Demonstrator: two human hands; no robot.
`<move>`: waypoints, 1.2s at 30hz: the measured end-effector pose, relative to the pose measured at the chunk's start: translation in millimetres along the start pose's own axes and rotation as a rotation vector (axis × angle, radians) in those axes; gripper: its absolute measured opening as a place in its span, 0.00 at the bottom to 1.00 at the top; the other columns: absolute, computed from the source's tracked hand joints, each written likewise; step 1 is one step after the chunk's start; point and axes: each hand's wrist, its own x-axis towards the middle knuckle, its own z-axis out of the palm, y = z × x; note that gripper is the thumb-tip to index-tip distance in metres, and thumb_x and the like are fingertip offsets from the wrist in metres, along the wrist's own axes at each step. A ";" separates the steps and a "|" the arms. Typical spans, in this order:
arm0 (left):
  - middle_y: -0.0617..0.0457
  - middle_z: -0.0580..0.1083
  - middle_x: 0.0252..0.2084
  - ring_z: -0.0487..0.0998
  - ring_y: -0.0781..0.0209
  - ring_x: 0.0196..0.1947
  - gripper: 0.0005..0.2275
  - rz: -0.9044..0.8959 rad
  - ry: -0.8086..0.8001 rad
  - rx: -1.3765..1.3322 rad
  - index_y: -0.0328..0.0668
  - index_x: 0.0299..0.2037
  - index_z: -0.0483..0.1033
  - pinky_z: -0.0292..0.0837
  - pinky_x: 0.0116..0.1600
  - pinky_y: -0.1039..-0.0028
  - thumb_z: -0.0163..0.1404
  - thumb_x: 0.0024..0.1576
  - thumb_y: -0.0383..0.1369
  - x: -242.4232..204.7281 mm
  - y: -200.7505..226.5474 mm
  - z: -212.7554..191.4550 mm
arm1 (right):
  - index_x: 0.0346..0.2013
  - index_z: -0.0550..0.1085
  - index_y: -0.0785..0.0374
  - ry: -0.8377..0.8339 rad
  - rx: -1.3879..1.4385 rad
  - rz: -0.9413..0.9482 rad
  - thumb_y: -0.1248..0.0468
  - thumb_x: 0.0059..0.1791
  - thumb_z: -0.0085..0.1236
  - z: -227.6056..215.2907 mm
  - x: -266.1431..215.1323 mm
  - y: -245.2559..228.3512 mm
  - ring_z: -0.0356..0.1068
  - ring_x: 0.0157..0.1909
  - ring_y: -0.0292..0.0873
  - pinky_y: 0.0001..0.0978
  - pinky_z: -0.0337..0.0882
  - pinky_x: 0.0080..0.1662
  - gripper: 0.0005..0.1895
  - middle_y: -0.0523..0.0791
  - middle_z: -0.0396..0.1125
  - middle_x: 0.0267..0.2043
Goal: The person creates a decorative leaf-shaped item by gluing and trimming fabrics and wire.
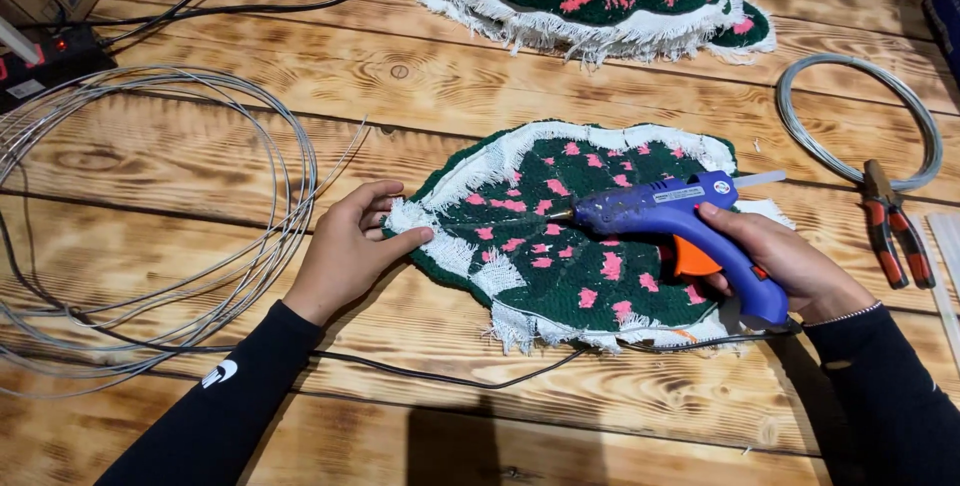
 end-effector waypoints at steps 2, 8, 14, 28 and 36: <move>0.51 0.77 0.46 0.80 0.67 0.45 0.28 -0.007 0.004 -0.015 0.31 0.58 0.71 0.78 0.50 0.77 0.66 0.47 0.31 1.9 -4.5 0.5 | 0.33 0.73 0.64 -0.016 -0.014 -0.005 0.42 0.51 0.50 -3.0 4.5 2.1 0.63 0.15 0.39 0.32 0.62 0.19 0.25 0.45 0.64 0.17; 0.50 0.77 0.44 0.79 0.67 0.43 0.27 -0.023 0.020 0.017 0.33 0.58 0.73 0.77 0.48 0.78 0.66 0.48 0.33 1.8 2.2 2.2 | 0.29 0.74 0.67 -0.075 -0.120 -0.019 0.42 0.52 0.50 1.5 0.1 -5.6 0.63 0.14 0.41 0.33 0.62 0.19 0.29 0.49 0.65 0.14; 0.49 0.79 0.41 0.78 0.66 0.39 0.22 0.090 0.034 0.277 0.34 0.55 0.77 0.74 0.45 0.77 0.64 0.52 0.37 32.9 -1.8 6.8 | 0.28 0.76 0.68 -0.101 -0.173 -0.007 0.40 0.52 0.49 2.2 -3.8 -10.2 0.63 0.14 0.41 0.32 0.61 0.19 0.31 0.49 0.65 0.14; 0.53 0.77 0.26 0.74 0.67 0.26 0.12 0.079 -0.175 0.398 0.34 0.43 0.82 0.71 0.35 0.74 0.60 0.55 0.35 100.8 5.3 18.5 | 0.37 0.75 0.66 -0.114 0.011 -0.039 0.43 0.50 0.50 -0.5 -9.1 3.4 0.63 0.15 0.39 0.29 0.64 0.20 0.26 0.45 0.66 0.20; 0.50 0.76 0.23 0.73 0.62 0.24 0.14 0.043 -0.268 0.507 0.35 0.40 0.83 0.70 0.35 0.70 0.56 0.58 0.41 107.9 22.5 26.5 | 0.38 0.76 0.67 -0.091 0.063 -0.067 0.44 0.50 0.51 -1.5 -8.9 10.7 0.64 0.15 0.38 0.28 0.65 0.20 0.26 0.45 0.67 0.22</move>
